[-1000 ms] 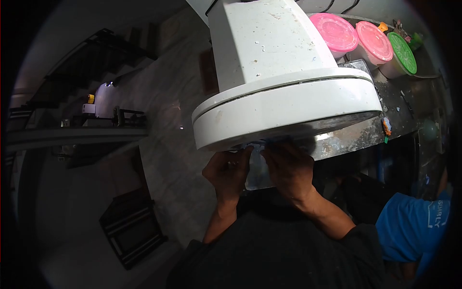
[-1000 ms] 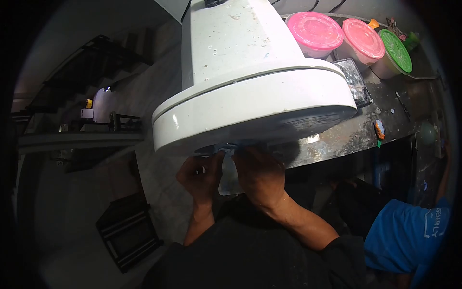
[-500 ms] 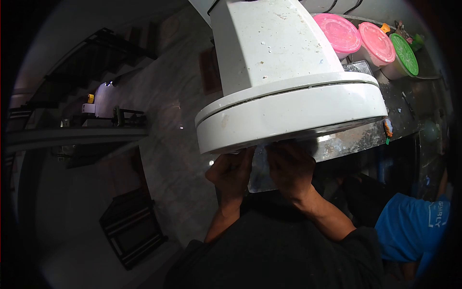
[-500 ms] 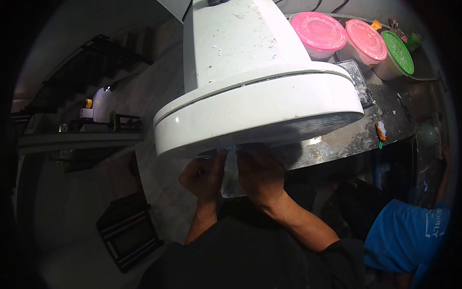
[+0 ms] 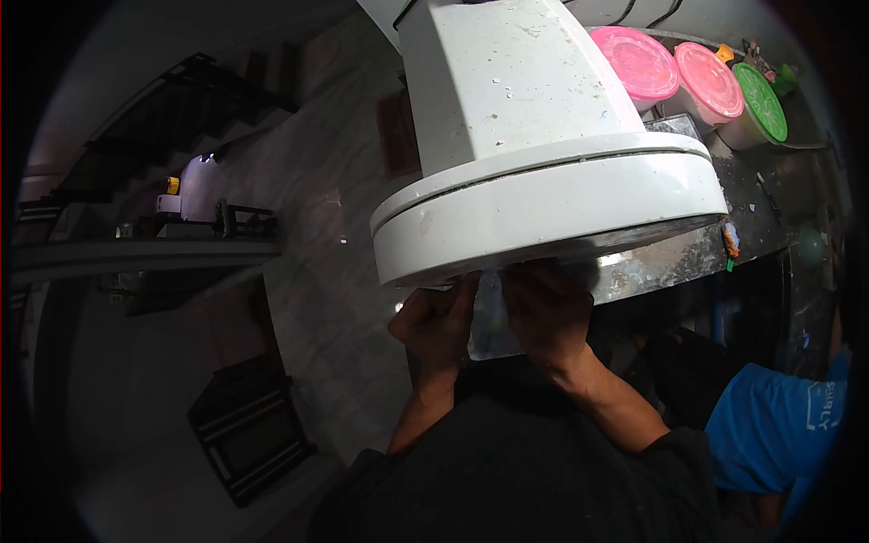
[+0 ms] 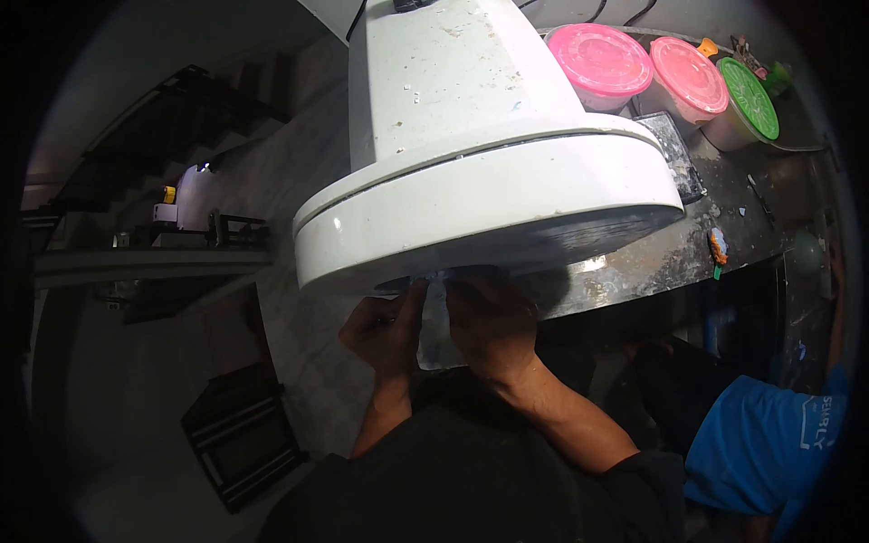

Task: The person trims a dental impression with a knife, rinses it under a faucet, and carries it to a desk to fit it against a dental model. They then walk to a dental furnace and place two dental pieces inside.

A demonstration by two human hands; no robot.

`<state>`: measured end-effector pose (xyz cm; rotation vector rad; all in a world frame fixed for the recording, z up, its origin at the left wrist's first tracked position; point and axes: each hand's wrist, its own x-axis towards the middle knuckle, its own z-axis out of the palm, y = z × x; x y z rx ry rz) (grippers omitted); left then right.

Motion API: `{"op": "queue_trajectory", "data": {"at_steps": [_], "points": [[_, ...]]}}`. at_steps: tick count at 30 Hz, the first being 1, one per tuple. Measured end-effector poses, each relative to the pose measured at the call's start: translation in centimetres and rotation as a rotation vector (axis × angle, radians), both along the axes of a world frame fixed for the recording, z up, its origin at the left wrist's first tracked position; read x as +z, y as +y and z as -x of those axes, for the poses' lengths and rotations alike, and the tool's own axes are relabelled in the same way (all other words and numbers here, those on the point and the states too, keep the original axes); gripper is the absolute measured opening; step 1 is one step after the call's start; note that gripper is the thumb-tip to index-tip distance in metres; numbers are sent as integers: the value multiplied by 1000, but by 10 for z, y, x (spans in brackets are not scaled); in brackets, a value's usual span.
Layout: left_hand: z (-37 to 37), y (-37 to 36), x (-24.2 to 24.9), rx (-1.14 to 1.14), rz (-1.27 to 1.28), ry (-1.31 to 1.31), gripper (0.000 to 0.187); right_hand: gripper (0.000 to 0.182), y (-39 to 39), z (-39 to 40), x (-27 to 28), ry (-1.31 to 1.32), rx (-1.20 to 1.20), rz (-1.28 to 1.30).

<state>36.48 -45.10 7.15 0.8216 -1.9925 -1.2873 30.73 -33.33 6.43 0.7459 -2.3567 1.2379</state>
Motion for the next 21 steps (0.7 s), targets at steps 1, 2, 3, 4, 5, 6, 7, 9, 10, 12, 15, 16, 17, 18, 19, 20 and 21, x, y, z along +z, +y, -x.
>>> {"op": "queue_trajectory", "data": {"at_steps": [1,2,3,4,5,6,7,9,10,12,15,16,17,18,19,20,21], "points": [[1,0,1,7,4,6,24,15,1,0,2,-7,1,-19],[3,1,2,14,-15,11,24,15,2,0,5,-13,1,-39],[4,1,3,21,-33,17,25,16,3,-1,7,-19,3,-59],[4,1,3,27,-52,23,25,14,3,-2,6,-22,-1,-54],[5,1,3,36,-61,18,27,13,3,-3,5,-24,-3,-49],[4,1,2,46,-71,12,29,11,3,-4,4,-27,-4,-43],[4,0,1,57,-79,7,31,13,3,-4,6,-44,0,-66],[0,-5,-9,50,-56,20,35,16,5,-5,13,-77,6,-111],[-1,-7,-14,46,-46,26,37,16,4,-4,13,-60,11,-102],[0,-9,-20,58,23,55,40,16,3,-3,13,-26,14,-84],[-9,-17,-25,-22,147,38,40,16,1,-1,9,-7,14,-60],[-15,-23,-27,-64,191,24,40,16,2,-1,11,-10,21,-38],[-20,-32,-39,-78,67,194,35,16,3,-1,12,-11,28,-16],[-25,-44,-56,-91,-58,364,32,17,5,-1,14,-12,35,5],[-27,-53,-60,-104,-184,531,32,17,7,-1,17,-41,43,7],[-25,-64,-62,-96,-309,490,28,17,11,-2,19,-73,54,9],[-11,-77,-60,-84,-433,448,26,17,14,-4,21,-107,68,12]]}}
